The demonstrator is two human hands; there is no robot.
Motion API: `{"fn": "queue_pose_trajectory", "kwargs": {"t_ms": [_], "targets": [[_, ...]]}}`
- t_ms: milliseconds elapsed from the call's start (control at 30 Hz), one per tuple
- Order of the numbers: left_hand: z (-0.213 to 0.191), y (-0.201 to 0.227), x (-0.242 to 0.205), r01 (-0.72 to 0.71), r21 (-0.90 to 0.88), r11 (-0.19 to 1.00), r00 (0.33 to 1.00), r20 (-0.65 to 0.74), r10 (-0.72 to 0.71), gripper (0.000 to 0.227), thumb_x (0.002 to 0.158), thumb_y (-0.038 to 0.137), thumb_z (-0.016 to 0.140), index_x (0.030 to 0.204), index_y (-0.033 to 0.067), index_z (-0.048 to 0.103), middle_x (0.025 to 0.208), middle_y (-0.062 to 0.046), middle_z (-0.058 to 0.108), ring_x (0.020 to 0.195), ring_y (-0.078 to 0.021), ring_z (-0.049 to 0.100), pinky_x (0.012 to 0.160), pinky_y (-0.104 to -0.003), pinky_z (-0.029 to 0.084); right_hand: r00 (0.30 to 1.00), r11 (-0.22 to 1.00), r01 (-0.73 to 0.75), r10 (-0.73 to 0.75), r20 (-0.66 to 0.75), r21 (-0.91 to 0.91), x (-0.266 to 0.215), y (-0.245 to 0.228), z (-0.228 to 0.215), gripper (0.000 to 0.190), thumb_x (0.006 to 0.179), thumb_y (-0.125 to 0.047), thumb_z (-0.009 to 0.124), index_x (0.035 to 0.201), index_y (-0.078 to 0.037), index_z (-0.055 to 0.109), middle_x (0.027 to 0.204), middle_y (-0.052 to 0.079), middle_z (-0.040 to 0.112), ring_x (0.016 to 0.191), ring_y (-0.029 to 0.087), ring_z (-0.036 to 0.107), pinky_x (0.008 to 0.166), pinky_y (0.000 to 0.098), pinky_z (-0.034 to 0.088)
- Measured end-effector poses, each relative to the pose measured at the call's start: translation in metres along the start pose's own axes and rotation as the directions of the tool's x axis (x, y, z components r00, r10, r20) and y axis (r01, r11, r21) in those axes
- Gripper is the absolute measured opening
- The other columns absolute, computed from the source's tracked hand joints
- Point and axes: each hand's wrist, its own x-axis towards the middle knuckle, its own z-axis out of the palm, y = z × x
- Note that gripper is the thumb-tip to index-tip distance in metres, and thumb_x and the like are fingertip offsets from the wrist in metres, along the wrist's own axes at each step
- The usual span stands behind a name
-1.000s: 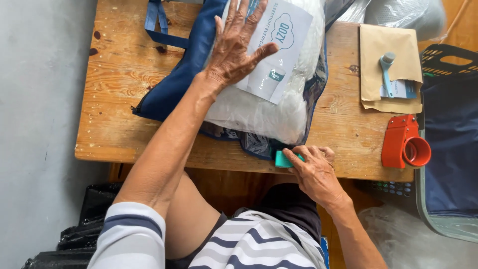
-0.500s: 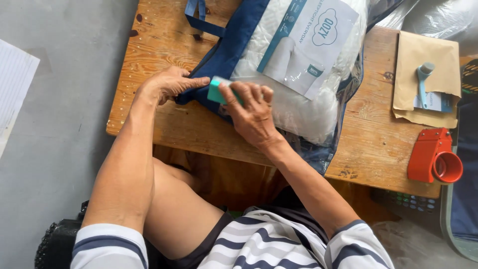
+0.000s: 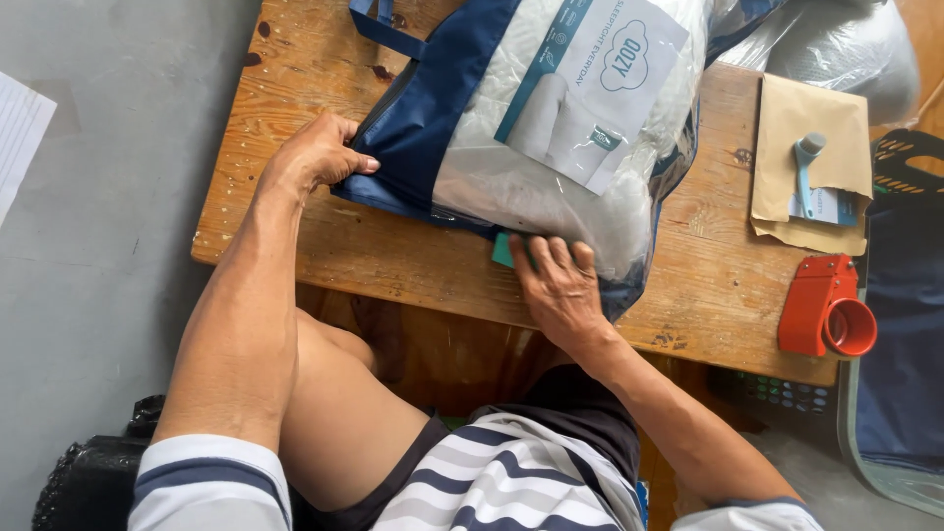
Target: The person sits at a low wooden table and uses a small green brush to scrub the surface of a blue tote bag containing a white pillow. The person scrubs the clear plastic window on the front, then flips the bag over and scrubs the blue fabric back and sides.
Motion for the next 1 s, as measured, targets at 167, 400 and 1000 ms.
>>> {"fn": "queue_pose_trajectory", "kwargs": {"t_ms": [167, 400, 1000], "targets": [[-0.026, 0.028, -0.041, -0.066, 0.081, 0.995, 0.997, -0.035, 0.069, 0.031, 0.077, 0.033, 0.087, 0.103, 0.0181, 0.078, 0.098, -0.014, 0.075, 0.100, -0.0336, 0.072, 0.085, -0.046, 0.059, 0.906, 0.985, -0.169, 0.138, 0.400, 0.045, -0.060, 0.018, -0.032, 0.045, 0.085, -0.030, 0.071, 0.126, -0.014, 0.065, 0.097, 0.004, 0.055, 0.087, 0.026, 0.058, 0.080, 0.0423, 0.036], [-0.010, 0.057, -0.069, -0.072, 0.044, 0.996, 0.851, -0.518, 0.085, 0.078, 0.087, 0.045, 0.095, 0.125, -0.0001, 0.045, 0.122, -0.024, 0.061, 0.112, -0.0369, 0.062, 0.095, -0.049, 0.053, 0.962, 0.899, -0.270, 0.239, 0.131, 0.343, 0.007, 0.033, -0.062, 0.049, 0.108, -0.035, 0.062, 0.152, -0.018, 0.048, 0.120, 0.013, 0.062, 0.093, 0.027, 0.055, 0.080, 0.0424, 0.033], [0.159, 0.047, -0.131, -0.116, -0.977, -0.178, 0.931, -0.044, -0.363, 0.029, 0.097, 0.026, 0.075, 0.097, 0.0125, 0.049, 0.103, -0.012, 0.056, 0.113, -0.0419, 0.066, 0.106, -0.070, 0.045, 0.900, 0.895, -0.321, 0.390, -0.194, 0.311, 0.070, 0.010, 0.024, 0.051, 0.093, -0.038, 0.076, 0.135, -0.012, 0.063, 0.113, 0.004, 0.059, 0.102, 0.023, 0.056, 0.086, 0.0383, 0.036]]}}
